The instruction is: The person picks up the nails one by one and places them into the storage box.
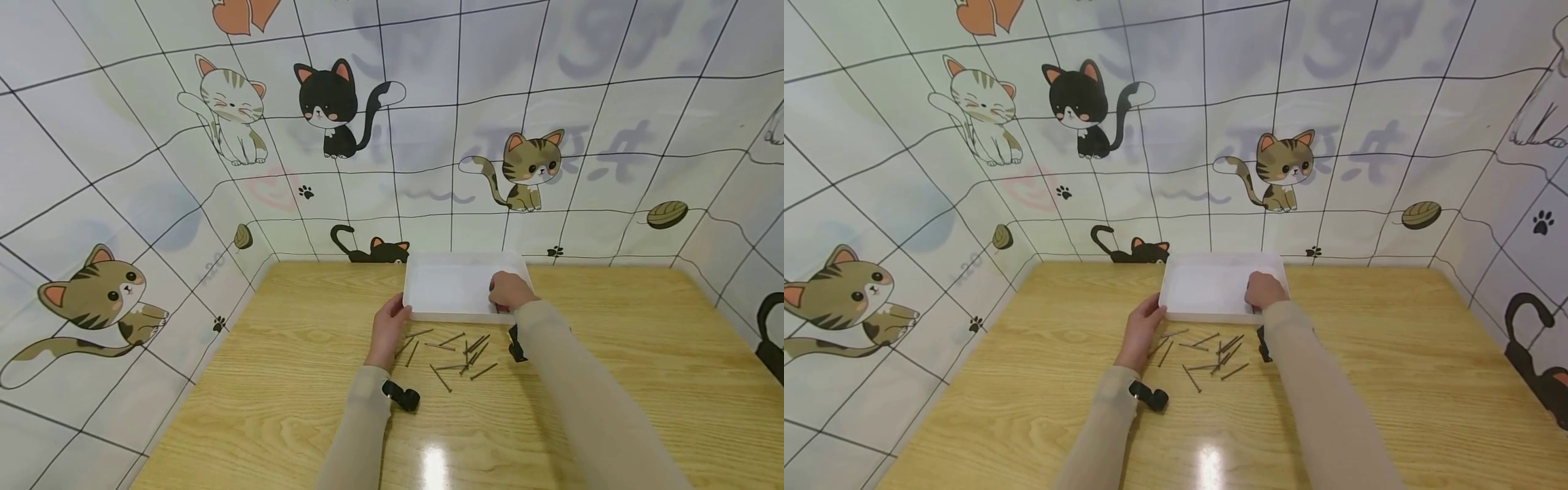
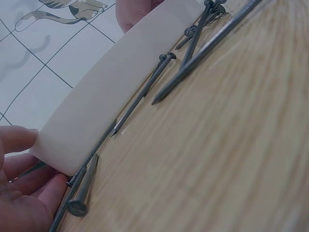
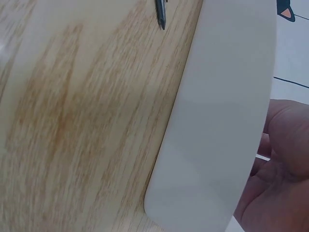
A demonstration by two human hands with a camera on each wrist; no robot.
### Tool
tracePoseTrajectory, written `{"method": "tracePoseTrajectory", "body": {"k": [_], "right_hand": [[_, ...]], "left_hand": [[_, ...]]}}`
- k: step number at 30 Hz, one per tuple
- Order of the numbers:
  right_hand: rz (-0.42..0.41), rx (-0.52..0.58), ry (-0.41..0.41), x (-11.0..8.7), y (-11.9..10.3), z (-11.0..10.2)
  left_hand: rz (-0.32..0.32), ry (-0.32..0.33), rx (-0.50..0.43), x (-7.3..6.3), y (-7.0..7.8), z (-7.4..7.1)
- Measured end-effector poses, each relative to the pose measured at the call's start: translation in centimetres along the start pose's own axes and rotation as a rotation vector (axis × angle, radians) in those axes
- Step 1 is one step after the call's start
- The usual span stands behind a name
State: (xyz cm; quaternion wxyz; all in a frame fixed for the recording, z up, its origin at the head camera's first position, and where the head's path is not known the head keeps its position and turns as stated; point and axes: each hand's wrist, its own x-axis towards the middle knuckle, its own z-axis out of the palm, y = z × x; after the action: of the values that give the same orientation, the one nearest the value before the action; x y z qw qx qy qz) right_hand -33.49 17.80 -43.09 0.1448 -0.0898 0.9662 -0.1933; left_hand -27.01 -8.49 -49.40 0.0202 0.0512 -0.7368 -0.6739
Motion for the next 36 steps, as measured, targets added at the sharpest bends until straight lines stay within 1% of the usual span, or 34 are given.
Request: {"method": "tracePoseTrajectory", "body": {"k": [7,14,17,19,22,24,25,26,31,32,36], "right_hand": [[-0.031,-0.001,0.027,-0.3,0.1,0.2],[-0.018,0.019,0.020,-0.5,0.1,0.3],[-0.013,0.048,0.029,-0.8,-0.1,0.1],[-0.009,0.063,0.045,-0.9,-0.3,0.0],[-0.026,0.054,0.088,-1.1,-0.5,-0.2],[-0.039,0.042,0.116,-1.4,-0.5,-0.4],[-0.052,0.037,0.126,-1.5,-0.5,-0.5],[-0.064,0.036,0.134,-1.7,-0.5,-0.6],[-0.102,0.107,0.141,-2.6,-0.4,-0.7],[-0.108,0.121,0.146,-2.8,-0.4,-0.7],[-0.123,0.151,0.185,-3.3,-0.1,-0.4]], "left_hand": [[-0.006,0.005,0.009,0.0,0.0,0.0],[0.001,-0.003,-0.004,-0.1,0.0,0.1],[0.007,-0.005,-0.007,-0.1,-0.1,0.1],[0.009,-0.004,-0.010,-0.1,0.0,0.1],[0.013,-0.001,-0.013,0.0,0.1,0.1],[0.009,0.002,-0.009,0.0,0.1,0.0],[0.008,-0.004,-0.014,-0.2,0.5,0.0],[0.009,-0.003,-0.013,-0.2,0.5,0.0],[0.017,-0.009,-0.016,-0.2,0.4,0.1],[0.025,-0.004,-0.012,0.0,0.0,0.1],[0.035,-0.012,-0.020,-0.1,0.2,0.1]]}}
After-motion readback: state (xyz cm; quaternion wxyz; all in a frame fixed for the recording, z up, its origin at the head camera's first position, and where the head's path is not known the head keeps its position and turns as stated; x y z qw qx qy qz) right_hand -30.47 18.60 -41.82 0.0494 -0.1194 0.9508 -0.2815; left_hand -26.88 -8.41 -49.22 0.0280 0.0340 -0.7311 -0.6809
